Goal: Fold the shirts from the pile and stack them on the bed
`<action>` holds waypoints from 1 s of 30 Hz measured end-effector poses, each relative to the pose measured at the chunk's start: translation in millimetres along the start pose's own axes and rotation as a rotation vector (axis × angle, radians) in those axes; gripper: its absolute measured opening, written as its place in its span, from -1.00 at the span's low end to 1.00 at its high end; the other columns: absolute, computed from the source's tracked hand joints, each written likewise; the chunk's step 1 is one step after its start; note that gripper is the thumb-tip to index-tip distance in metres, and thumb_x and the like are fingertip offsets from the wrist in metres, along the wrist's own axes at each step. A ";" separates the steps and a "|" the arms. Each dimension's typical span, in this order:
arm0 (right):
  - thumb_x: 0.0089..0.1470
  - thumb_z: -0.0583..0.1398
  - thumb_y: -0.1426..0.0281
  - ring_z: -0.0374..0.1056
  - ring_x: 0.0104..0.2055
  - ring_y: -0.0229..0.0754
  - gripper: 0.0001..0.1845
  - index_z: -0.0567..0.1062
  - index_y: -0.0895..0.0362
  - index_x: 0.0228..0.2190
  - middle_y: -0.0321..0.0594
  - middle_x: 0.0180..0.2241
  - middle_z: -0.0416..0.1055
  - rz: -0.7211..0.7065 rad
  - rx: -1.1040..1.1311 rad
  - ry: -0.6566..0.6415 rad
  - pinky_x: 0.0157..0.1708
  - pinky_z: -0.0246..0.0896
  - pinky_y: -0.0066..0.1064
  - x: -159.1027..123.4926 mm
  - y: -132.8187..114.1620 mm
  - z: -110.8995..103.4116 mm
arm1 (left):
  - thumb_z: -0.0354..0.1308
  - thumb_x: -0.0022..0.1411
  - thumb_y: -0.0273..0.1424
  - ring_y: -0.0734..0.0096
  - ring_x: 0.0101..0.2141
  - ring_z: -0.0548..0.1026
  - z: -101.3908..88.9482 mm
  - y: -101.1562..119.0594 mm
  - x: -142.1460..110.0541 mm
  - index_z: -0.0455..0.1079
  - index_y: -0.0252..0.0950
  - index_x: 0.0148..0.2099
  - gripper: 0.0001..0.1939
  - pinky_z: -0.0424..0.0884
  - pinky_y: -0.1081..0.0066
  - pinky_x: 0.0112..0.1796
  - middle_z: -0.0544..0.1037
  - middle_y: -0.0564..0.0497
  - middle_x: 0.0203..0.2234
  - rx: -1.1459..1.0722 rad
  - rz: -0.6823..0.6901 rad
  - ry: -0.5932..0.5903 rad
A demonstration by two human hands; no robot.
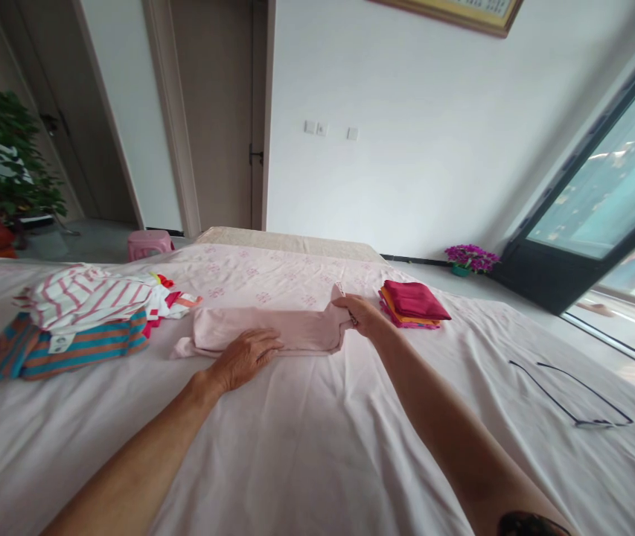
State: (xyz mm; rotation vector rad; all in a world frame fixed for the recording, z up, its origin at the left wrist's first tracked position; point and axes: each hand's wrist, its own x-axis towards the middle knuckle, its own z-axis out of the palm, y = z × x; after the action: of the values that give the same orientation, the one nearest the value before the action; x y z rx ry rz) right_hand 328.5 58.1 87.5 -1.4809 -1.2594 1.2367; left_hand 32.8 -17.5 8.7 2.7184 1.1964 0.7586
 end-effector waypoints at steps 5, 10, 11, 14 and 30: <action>-0.13 0.22 0.42 0.13 -0.67 -0.36 -0.87 0.40 0.15 -0.43 -0.43 -0.68 0.21 -0.049 -0.106 -0.098 -0.67 -0.03 -0.55 1.2 -12.0 65.2 | -0.12 0.44 -0.26 0.31 0.10 0.43 -2.1 3.9 -0.1 0.48 -0.20 0.07 -0.61 0.25 0.22 0.17 0.52 -0.03 0.08 -0.019 -0.027 0.000; -0.20 0.26 0.50 0.22 -0.60 -0.34 -0.62 0.48 0.18 -0.22 -0.41 -0.62 0.30 -0.118 -0.247 -0.092 -0.61 0.04 -0.57 7.3 -0.4 110.6 | -0.13 0.42 -0.31 0.33 -0.03 0.51 -9.5 9.5 0.9 0.51 -0.21 -0.03 -0.63 0.32 0.31 0.08 0.59 -0.03 -0.04 -0.063 -0.081 0.034; -0.20 0.27 0.50 0.24 -0.59 -0.33 -0.60 0.48 0.18 -0.21 -0.40 -0.61 0.32 -0.126 -0.269 -0.097 -0.60 0.05 -0.56 8.1 2.9 116.3 | -0.13 0.42 -0.31 0.34 -0.07 0.52 -11.1 10.1 1.0 0.51 -0.21 -0.06 -0.64 0.34 0.33 0.04 0.60 -0.02 -0.09 -0.066 -0.106 0.049; -0.17 0.28 0.47 0.30 -0.59 -0.28 -0.57 0.50 0.16 -0.16 -0.37 -0.60 0.37 -0.132 -0.322 -0.133 -0.62 0.10 -0.54 7.0 10.3 128.5 | -0.13 0.41 -0.34 0.36 -0.21 0.54 -13.9 9.4 0.7 0.50 -0.22 -0.21 -0.65 0.36 0.39 -0.13 0.62 0.00 -0.26 -0.044 -0.217 0.086; 0.29 0.00 0.35 0.03 0.32 -0.02 -0.47 0.22 0.15 0.25 -0.03 0.28 0.17 -0.796 -1.014 -0.119 0.26 -0.07 -0.14 -13.9 35.8 109.3 | -0.03 0.34 -0.45 0.31 -0.19 0.44 -10.9 13.5 6.3 0.42 -0.24 -0.19 -0.81 0.35 0.29 -0.08 0.53 -0.05 -0.25 0.078 0.034 0.272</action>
State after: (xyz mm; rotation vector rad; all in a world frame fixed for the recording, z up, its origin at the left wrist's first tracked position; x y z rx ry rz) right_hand 227.6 36.9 34.6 -1.2523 -2.4308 0.1035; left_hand 40.4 -23.7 24.3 2.7712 1.2558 1.1406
